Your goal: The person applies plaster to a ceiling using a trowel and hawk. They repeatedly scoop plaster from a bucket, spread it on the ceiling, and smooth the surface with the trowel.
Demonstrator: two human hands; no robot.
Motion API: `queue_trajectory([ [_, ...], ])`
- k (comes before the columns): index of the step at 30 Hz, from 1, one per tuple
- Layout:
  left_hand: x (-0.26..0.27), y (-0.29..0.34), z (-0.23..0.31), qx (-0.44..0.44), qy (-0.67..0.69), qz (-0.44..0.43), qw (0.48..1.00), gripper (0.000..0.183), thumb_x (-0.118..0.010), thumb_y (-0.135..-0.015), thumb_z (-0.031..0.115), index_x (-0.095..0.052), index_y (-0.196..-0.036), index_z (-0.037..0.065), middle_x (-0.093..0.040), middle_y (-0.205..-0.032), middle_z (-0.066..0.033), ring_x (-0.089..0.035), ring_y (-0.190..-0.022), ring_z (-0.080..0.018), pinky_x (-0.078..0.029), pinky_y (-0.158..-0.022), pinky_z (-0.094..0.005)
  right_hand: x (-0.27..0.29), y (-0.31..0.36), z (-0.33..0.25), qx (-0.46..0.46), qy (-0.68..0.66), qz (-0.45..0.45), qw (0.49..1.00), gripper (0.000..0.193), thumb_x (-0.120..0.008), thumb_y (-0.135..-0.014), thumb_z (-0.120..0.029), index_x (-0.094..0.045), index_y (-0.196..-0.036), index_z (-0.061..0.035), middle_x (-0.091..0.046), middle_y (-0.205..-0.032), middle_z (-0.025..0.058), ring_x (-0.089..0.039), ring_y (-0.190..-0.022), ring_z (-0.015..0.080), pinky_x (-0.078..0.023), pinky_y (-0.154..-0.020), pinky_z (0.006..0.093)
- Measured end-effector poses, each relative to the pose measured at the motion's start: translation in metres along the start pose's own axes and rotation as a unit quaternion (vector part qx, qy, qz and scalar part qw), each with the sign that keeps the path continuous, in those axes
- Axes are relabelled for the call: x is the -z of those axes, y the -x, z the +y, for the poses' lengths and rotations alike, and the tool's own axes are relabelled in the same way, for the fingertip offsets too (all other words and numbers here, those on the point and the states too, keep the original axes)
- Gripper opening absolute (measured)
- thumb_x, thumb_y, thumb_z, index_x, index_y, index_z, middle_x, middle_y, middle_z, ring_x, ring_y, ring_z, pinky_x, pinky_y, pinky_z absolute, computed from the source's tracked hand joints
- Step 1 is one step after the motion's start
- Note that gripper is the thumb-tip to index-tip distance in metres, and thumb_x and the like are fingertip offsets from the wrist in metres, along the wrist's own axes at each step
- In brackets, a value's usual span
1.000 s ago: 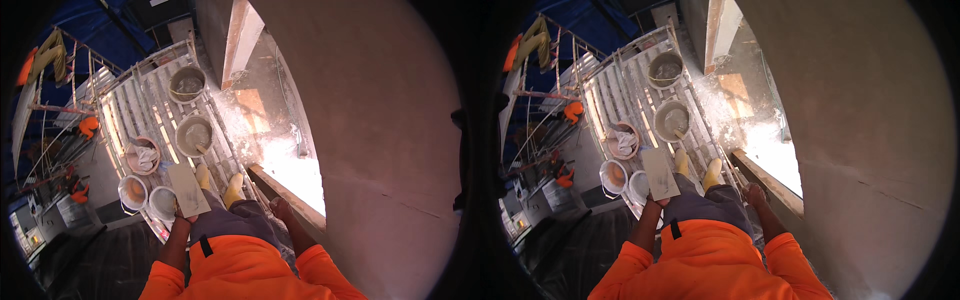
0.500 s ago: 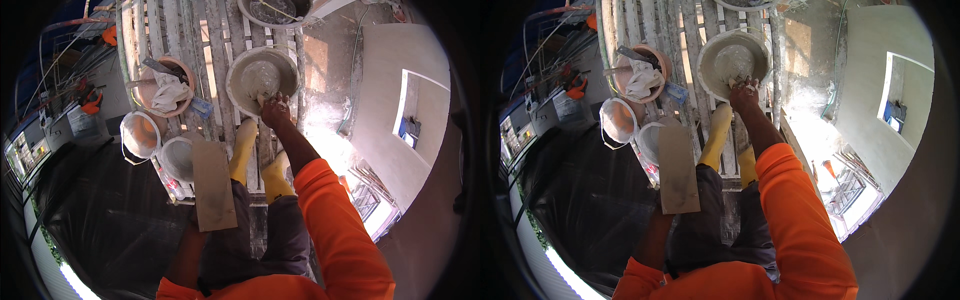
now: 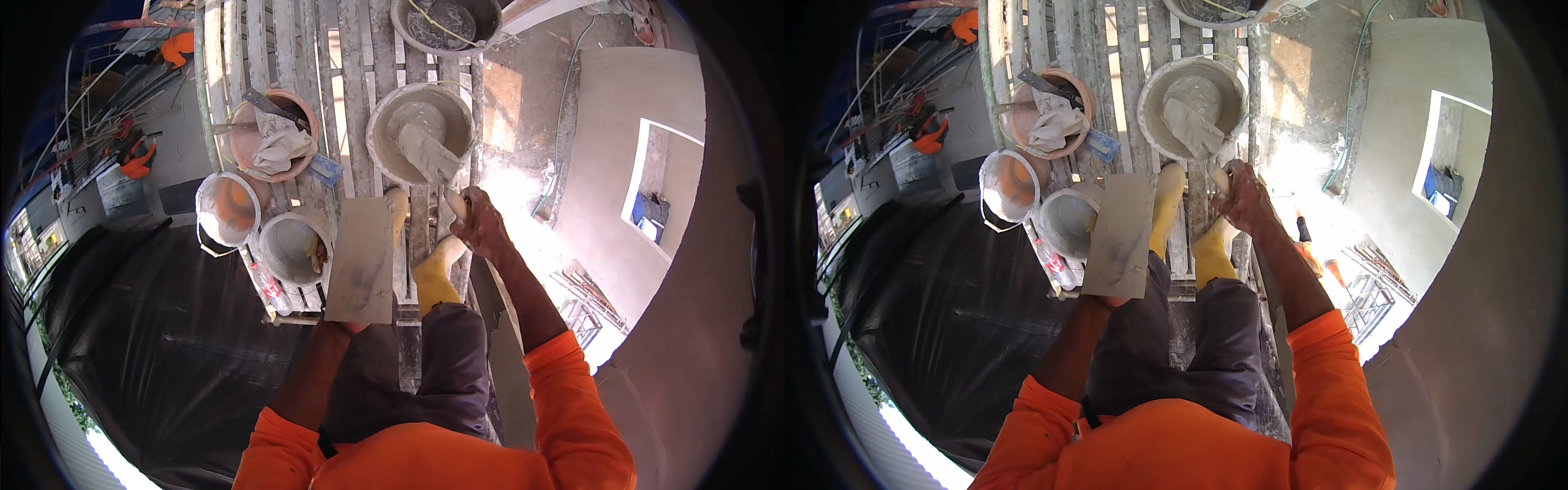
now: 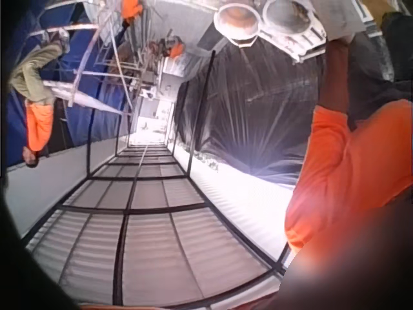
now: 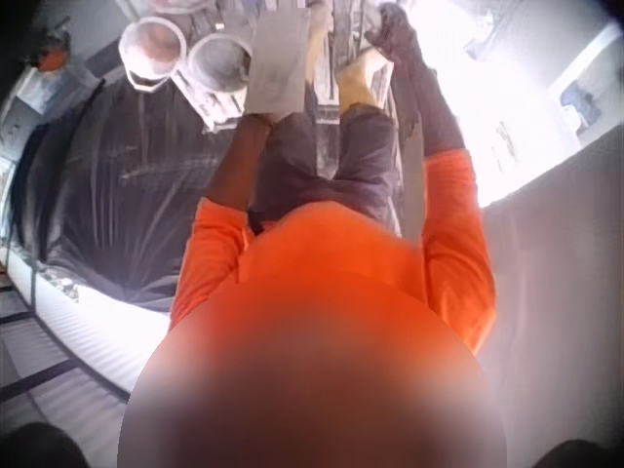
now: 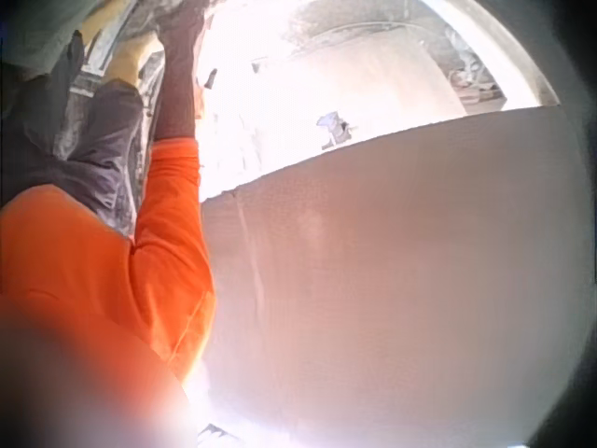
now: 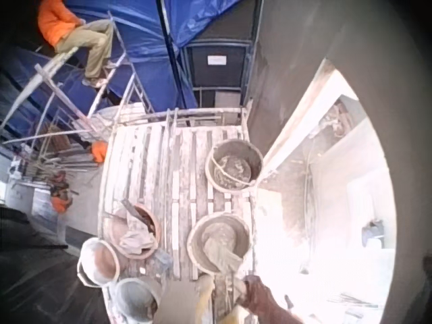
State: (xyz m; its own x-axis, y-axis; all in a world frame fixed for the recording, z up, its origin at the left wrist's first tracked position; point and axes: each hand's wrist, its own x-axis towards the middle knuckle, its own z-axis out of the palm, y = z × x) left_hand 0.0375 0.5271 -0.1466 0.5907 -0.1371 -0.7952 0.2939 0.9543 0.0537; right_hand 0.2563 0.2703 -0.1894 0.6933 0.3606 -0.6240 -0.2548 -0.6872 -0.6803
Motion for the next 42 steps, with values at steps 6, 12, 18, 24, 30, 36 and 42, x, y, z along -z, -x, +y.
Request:
queue_trajectory([
  [6, -0.048, 0.032, -0.016, -0.131, -0.593, -0.029, 0.794, 0.050, -0.045, -0.103, 0.050, -0.060, -0.134, 0.013, -0.067, -0.127, -0.0119, -0.067, -0.105, -0.0336, -0.056, -0.085, -0.0493, 0.022, 0.154, -0.080, 0.158, 0.069, 0.110, 0.979, 0.045, -0.067, -0.081, -0.010, -0.051, -0.124, -0.0048, -0.053, -0.112, 0.0195, -0.061, -0.094, 0.0399, -0.053, -0.076, 0.0468],
  [12, -0.132, 0.084, -0.014, -0.239, -0.552, -0.103, 0.793, 0.056, -0.052, -0.098, 0.056, -0.063, -0.129, 0.011, -0.069, -0.120, -0.0145, -0.067, -0.102, -0.0383, -0.056, -0.082, -0.0502, 0.024, 0.226, -0.141, 0.222, 0.126, 0.132, 0.958, 0.036, -0.067, -0.080, 0.002, -0.057, -0.114, -0.0012, -0.051, -0.115, 0.0234, -0.060, -0.095, 0.0443, -0.052, -0.073, 0.0504],
  [18, -0.185, 0.132, -0.002, -0.249, -0.706, -0.178, 0.639, 0.056, -0.054, -0.096, 0.056, -0.063, -0.125, 0.009, -0.067, -0.105, -0.0145, -0.062, -0.088, -0.0346, -0.051, -0.070, -0.0431, 0.050, 0.275, -0.124, 0.271, 0.150, 0.237, 0.921, 0.036, -0.063, -0.087, -0.003, -0.056, -0.122, -0.0028, -0.054, -0.109, 0.0240, -0.061, -0.094, 0.0432, -0.052, -0.071, 0.0517],
  [24, -0.215, 0.152, 0.024, 0.110, -0.157, -0.168, 0.967, 0.052, -0.052, -0.097, 0.055, -0.064, -0.122, 0.011, -0.061, -0.089, -0.0119, -0.053, -0.077, -0.0290, -0.044, -0.062, -0.0377, 0.068, 0.339, -0.094, 0.078, 0.105, 0.146, 0.981, 0.044, -0.061, -0.088, -0.003, -0.056, -0.131, -0.0083, -0.050, -0.112, 0.0197, -0.060, -0.098, 0.0426, -0.053, -0.077, 0.0511],
  [30, -0.200, 0.156, 0.037, 0.196, -0.078, -0.162, 0.964, 0.057, -0.048, -0.097, 0.060, -0.064, -0.122, 0.011, -0.058, -0.087, -0.0119, -0.052, -0.081, -0.0330, -0.045, -0.060, -0.0417, 0.076, 0.388, -0.125, 0.038, 0.055, 0.159, 0.985, 0.049, -0.064, -0.087, -0.009, -0.052, -0.135, -0.0072, -0.053, -0.113, 0.0203, -0.062, -0.091, 0.0357, -0.055, -0.073, 0.0457],
  [36, -0.188, 0.173, 0.023, 0.212, -0.151, -0.117, 0.958, 0.062, -0.050, -0.095, 0.064, -0.063, -0.125, 0.011, -0.058, -0.088, -0.0124, -0.053, -0.077, -0.0306, -0.046, -0.057, -0.0404, 0.094, 0.347, -0.193, -0.024, -0.530, -0.126, 0.838, 0.048, -0.062, -0.102, -0.046, -0.057, -0.128, -0.0070, -0.057, -0.077, 0.0048, -0.055, -0.055, 0.0131, -0.046, -0.048, 0.0297],
  [42, -0.203, 0.188, 0.020, 0.216, -0.120, -0.140, 0.959, 0.061, -0.049, -0.098, 0.058, -0.059, -0.131, 0.008, -0.069, -0.100, -0.0204, -0.068, -0.079, -0.0427, -0.057, -0.060, -0.0519, 0.106, 0.336, -0.202, -0.007, -0.534, -0.302, 0.790, 0.047, -0.059, -0.101, -0.053, -0.063, -0.121, -0.0101, -0.053, -0.069, 0.0004, -0.048, -0.048, 0.0094, -0.038, -0.041, 0.0254],
])
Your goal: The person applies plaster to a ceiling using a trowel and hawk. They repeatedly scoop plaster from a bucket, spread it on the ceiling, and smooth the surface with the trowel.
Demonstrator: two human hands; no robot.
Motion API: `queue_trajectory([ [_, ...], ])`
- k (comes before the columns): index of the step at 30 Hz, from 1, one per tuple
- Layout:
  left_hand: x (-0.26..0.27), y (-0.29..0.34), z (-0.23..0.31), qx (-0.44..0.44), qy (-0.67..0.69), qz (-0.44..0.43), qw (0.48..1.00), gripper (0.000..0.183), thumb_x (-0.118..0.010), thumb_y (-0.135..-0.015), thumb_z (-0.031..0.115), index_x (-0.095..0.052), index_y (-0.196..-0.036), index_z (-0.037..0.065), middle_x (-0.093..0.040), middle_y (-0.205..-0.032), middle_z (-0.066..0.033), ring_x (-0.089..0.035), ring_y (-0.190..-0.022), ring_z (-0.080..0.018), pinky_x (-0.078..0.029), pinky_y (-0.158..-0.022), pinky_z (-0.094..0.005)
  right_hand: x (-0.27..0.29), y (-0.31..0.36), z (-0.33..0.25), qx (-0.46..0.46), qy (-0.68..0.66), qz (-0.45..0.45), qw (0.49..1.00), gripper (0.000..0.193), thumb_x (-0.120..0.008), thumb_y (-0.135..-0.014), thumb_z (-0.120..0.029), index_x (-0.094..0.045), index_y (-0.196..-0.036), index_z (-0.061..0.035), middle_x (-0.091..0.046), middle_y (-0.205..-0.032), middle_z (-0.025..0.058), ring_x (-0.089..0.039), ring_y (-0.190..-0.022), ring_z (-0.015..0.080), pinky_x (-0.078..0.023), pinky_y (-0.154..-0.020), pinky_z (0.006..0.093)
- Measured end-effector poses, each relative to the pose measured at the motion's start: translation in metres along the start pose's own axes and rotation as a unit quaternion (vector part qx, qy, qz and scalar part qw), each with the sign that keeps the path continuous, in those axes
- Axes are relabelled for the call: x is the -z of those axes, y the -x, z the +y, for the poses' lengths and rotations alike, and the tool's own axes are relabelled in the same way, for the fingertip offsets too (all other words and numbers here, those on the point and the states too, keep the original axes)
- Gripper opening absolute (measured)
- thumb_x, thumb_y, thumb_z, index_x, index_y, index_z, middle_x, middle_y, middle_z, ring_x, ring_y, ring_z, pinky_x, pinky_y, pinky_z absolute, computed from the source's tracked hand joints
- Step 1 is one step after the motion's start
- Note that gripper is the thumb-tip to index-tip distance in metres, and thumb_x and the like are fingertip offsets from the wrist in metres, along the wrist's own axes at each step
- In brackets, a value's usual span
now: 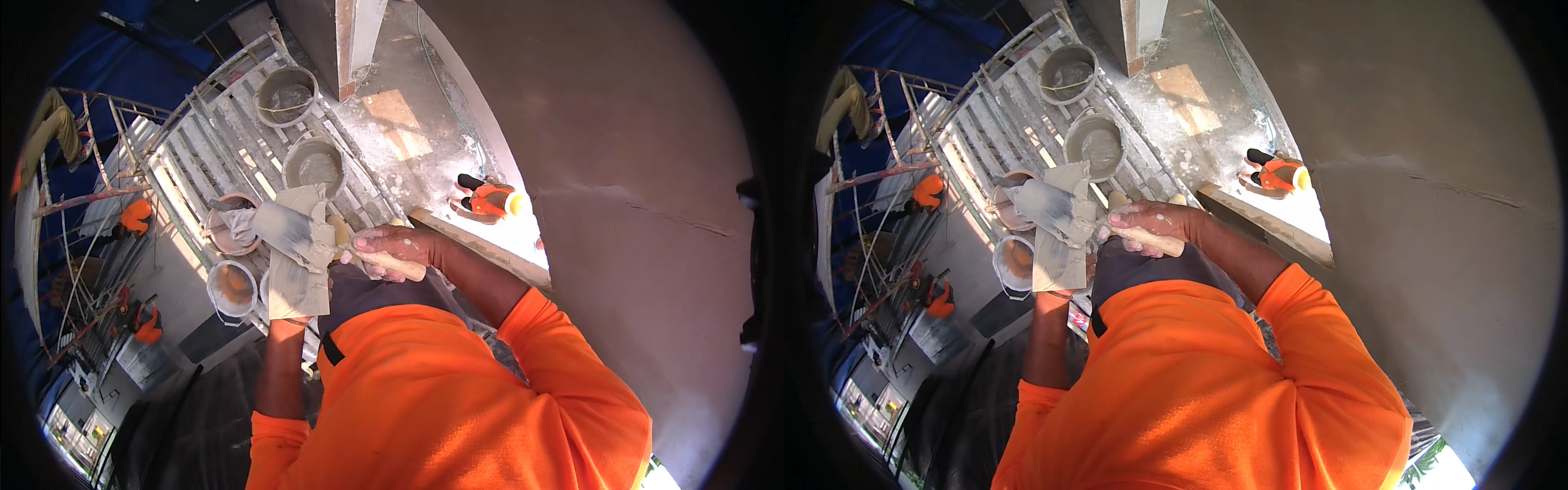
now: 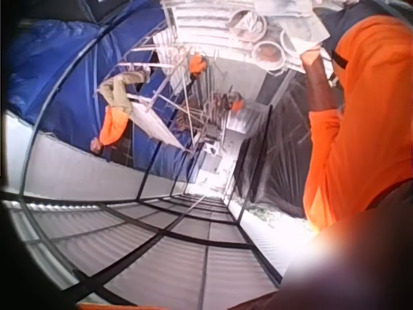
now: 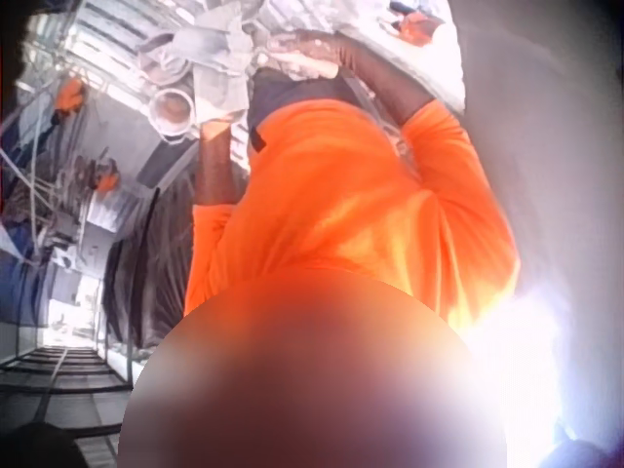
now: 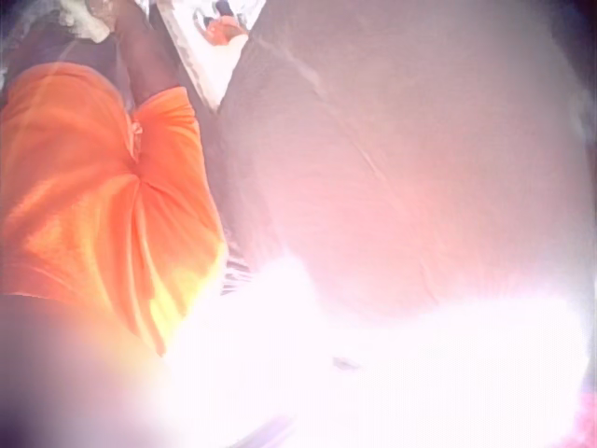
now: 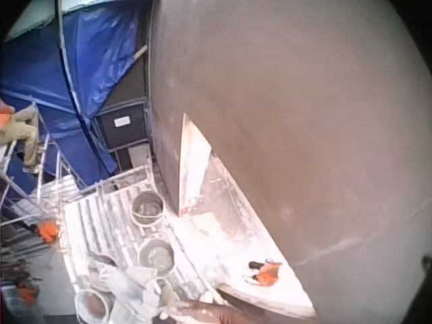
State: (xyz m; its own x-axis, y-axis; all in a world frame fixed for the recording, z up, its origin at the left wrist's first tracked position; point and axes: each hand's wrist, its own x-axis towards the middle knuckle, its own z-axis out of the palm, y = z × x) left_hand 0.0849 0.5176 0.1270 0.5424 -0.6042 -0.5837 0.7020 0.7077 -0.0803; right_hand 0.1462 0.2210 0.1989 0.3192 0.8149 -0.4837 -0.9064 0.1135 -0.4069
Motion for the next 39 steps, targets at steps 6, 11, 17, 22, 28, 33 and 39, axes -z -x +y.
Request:
queue_trajectory([
  [6, 0.014, 0.000, 0.009, -0.047, -0.046, 0.084, 0.994, 0.058, -0.051, -0.096, 0.059, -0.064, -0.119, 0.007, -0.062, -0.093, -0.0179, -0.055, -0.075, -0.0328, -0.046, -0.058, -0.0424, 0.031, 0.041, 0.025, -0.071, -0.015, 0.092, 0.993, 0.048, -0.061, -0.100, -0.052, -0.063, -0.123, -0.0101, -0.053, -0.069, 0.0007, -0.048, -0.048, 0.0091, -0.039, -0.043, 0.0251],
  [11, 0.040, -0.023, 0.019, -0.156, -0.517, 0.077, 0.838, 0.052, -0.055, -0.094, 0.054, -0.068, -0.114, 0.008, -0.066, -0.104, -0.0165, -0.061, -0.093, -0.0364, -0.050, -0.078, -0.0468, 0.030, 0.059, 0.029, -0.052, 0.173, 0.238, 0.954, 0.050, -0.068, -0.097, -0.050, -0.064, -0.125, -0.0082, -0.059, -0.076, 0.0035, -0.061, -0.065, 0.0138, -0.049, -0.053, 0.0284],
  [17, 0.059, -0.043, 0.025, -0.264, -0.720, 0.036, 0.641, 0.049, -0.052, -0.096, 0.048, -0.063, -0.123, 0.008, -0.064, -0.120, -0.0138, -0.058, -0.110, -0.0340, -0.046, -0.094, -0.0472, -0.016, 0.048, 0.059, 0.156, 0.716, 0.275, 0.623, 0.035, -0.068, -0.097, -0.033, -0.066, -0.123, -0.0091, -0.064, -0.105, 0.0124, -0.069, -0.100, 0.0309, -0.058, -0.079, 0.0431],
  [22, 0.069, -0.042, 0.023, -0.220, -0.674, 0.025, 0.705, 0.049, -0.049, -0.099, 0.043, -0.058, -0.133, 0.009, -0.062, -0.131, -0.0118, -0.055, -0.122, -0.0316, -0.042, -0.106, -0.0467, 0.019, -0.019, 0.093, 0.180, 0.752, 0.251, 0.583, 0.036, -0.060, -0.100, -0.032, -0.058, -0.130, -0.0127, -0.062, -0.111, 0.0130, -0.068, -0.099, 0.0353, -0.059, -0.068, 0.0484],
  [28, 0.071, -0.020, 0.024, -0.144, -0.461, -0.028, 0.875, 0.046, -0.046, -0.102, 0.037, -0.057, -0.138, 0.010, -0.062, -0.138, -0.0089, -0.056, -0.129, -0.0280, -0.042, -0.111, -0.0447, 0.112, -0.112, 0.064, 0.169, 0.750, 0.334, 0.546, 0.027, -0.062, -0.099, -0.030, -0.061, -0.115, -0.0088, -0.065, -0.103, 0.0144, -0.068, -0.081, 0.0369, -0.057, -0.068, 0.0470],
  [33, 0.071, -0.028, 0.043, 0.037, 0.094, -0.153, 0.983, 0.041, -0.045, -0.103, 0.037, -0.060, -0.132, 0.014, -0.067, -0.129, -0.0050, -0.064, -0.118, -0.0260, -0.054, -0.097, -0.0412, 0.063, -0.095, 0.037, 0.132, 0.731, 0.307, 0.595, 0.031, -0.061, -0.099, -0.031, -0.059, -0.122, -0.0086, -0.064, -0.113, 0.0152, -0.069, -0.094, 0.0371, -0.058, -0.075, 0.0482],
  [39, 0.096, -0.037, 0.046, 0.138, 0.093, -0.190, 0.967, 0.041, -0.046, -0.102, 0.041, -0.061, -0.132, 0.017, -0.067, -0.129, -0.0061, -0.065, -0.114, -0.0268, -0.056, -0.093, -0.0414, -0.013, -0.032, 0.068, 0.234, 0.731, 0.191, 0.612, 0.029, -0.066, -0.096, -0.027, -0.060, -0.118, -0.0085, -0.063, -0.109, 0.0128, -0.069, -0.094, 0.0350, -0.059, -0.074, 0.0466],
])
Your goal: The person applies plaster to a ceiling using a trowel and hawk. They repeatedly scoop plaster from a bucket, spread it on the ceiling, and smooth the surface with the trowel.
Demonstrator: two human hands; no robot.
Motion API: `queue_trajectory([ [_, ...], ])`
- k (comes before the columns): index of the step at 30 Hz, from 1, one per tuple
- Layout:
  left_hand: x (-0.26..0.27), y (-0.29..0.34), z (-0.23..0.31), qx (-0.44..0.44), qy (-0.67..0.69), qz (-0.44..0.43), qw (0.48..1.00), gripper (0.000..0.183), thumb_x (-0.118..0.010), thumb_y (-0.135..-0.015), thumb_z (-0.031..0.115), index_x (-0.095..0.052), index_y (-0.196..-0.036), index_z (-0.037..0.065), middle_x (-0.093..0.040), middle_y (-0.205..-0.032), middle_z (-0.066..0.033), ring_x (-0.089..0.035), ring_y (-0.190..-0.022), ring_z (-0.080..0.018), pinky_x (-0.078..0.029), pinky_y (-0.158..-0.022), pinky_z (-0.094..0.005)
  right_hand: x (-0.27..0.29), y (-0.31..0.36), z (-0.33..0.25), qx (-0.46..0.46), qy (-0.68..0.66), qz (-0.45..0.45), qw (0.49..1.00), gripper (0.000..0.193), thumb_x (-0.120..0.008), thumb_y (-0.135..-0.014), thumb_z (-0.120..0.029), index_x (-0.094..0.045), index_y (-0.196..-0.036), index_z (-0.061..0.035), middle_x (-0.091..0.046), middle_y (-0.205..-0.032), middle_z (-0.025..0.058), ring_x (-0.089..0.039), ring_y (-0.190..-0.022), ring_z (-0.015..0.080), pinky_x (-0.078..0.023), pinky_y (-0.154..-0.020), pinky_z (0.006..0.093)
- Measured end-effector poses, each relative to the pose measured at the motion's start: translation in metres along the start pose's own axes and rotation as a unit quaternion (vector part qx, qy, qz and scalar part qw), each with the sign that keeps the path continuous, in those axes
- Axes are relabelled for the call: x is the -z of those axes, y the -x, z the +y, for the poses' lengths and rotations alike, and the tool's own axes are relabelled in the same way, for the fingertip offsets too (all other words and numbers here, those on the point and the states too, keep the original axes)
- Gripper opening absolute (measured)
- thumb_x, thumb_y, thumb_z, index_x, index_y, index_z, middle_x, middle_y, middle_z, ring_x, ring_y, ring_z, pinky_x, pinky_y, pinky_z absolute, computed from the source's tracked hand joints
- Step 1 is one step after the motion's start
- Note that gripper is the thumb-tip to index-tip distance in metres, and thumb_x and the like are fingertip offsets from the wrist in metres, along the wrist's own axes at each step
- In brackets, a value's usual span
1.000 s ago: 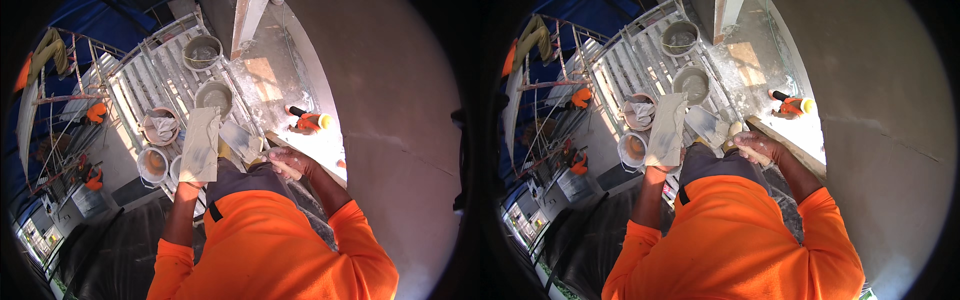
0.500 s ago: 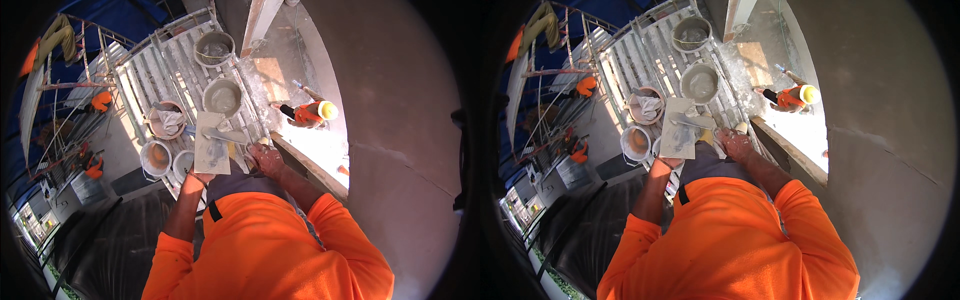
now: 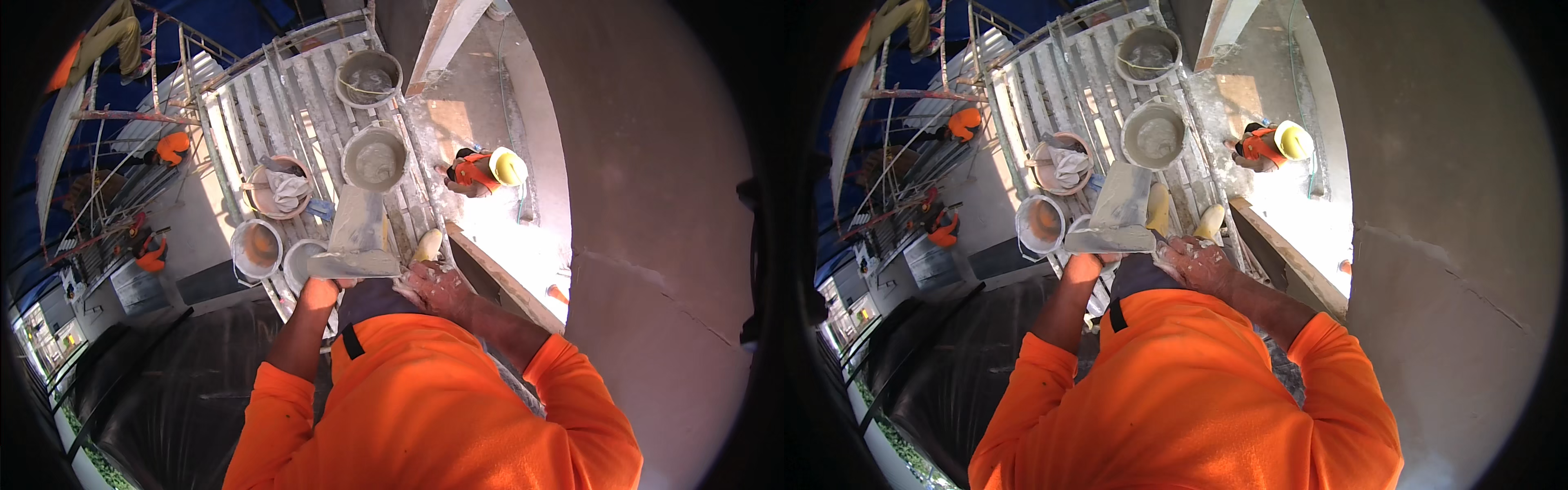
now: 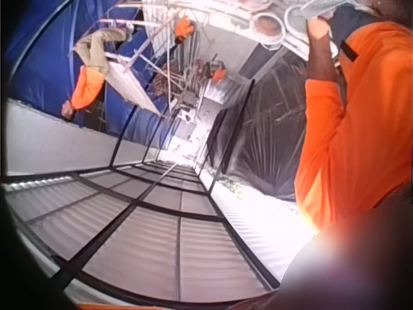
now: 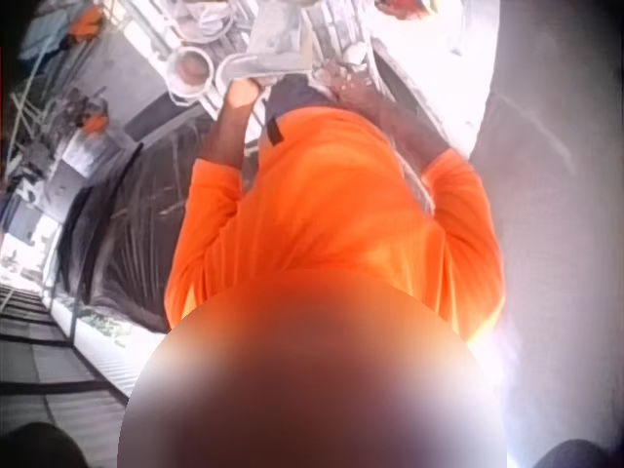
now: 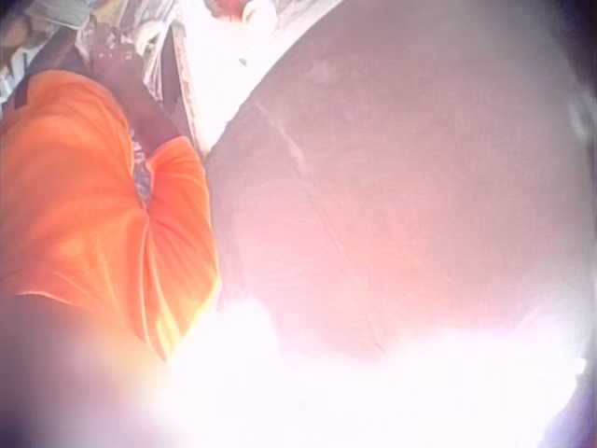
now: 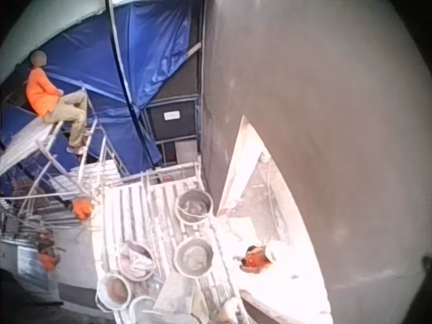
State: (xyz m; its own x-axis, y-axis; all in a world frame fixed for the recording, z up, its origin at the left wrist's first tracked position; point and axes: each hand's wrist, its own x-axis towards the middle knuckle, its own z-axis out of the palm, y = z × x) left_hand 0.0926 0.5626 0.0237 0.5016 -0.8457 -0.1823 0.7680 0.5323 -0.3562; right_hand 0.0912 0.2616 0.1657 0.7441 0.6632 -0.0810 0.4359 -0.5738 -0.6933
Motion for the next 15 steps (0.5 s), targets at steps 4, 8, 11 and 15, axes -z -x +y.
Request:
queue_trajectory([
  [4, 0.017, 0.003, -0.020, -0.128, -0.303, 0.192, 0.925, 0.042, -0.049, -0.101, 0.040, -0.059, -0.135, 0.017, -0.065, -0.134, -0.0075, -0.065, -0.117, -0.0281, -0.055, -0.094, -0.0426, -0.033, -0.006, 0.034, -0.003, 0.030, 0.001, 1.000, 0.031, -0.066, -0.094, -0.023, -0.059, -0.121, -0.0074, -0.063, -0.109, 0.0159, -0.068, -0.098, 0.0351, -0.059, -0.074, 0.0459],
  [8, 0.007, 0.000, -0.031, -0.132, -0.478, 0.220, 0.840, 0.042, -0.053, -0.100, 0.036, -0.059, -0.136, 0.016, -0.066, -0.134, -0.0071, -0.065, -0.117, -0.0279, -0.056, -0.093, -0.0452, -0.056, -0.039, 0.096, -0.162, 0.080, -0.091, 0.979, 0.033, -0.055, -0.099, -0.020, -0.056, -0.130, -0.0077, -0.064, -0.119, 0.0188, -0.068, -0.102, 0.0377, -0.058, -0.081, 0.0468],
  [11, -0.013, 0.002, -0.031, -0.083, 0.061, 0.207, 0.973, 0.041, -0.055, -0.097, 0.032, -0.059, -0.135, 0.016, -0.068, -0.130, -0.0049, -0.067, -0.115, -0.0266, -0.056, -0.091, -0.0481, -0.058, -0.047, 0.111, -0.231, 0.108, -0.128, 0.958, 0.040, -0.050, -0.099, -0.018, -0.053, -0.138, -0.0087, -0.060, -0.133, 0.0192, -0.067, -0.108, 0.0376, -0.057, -0.089, 0.0461],
  [15, -0.033, 0.003, -0.024, -0.081, -0.042, 0.102, 0.991, 0.042, -0.052, -0.097, 0.035, -0.060, -0.134, 0.016, -0.070, -0.127, -0.0034, -0.068, -0.111, -0.0254, -0.057, -0.084, -0.0474, -0.048, -0.036, 0.095, -0.203, 0.185, -0.140, 0.951, 0.055, -0.056, -0.095, -0.016, -0.043, -0.148, -0.0098, -0.052, -0.145, 0.0168, -0.061, -0.121, 0.0380, -0.057, -0.092, 0.0460],
])
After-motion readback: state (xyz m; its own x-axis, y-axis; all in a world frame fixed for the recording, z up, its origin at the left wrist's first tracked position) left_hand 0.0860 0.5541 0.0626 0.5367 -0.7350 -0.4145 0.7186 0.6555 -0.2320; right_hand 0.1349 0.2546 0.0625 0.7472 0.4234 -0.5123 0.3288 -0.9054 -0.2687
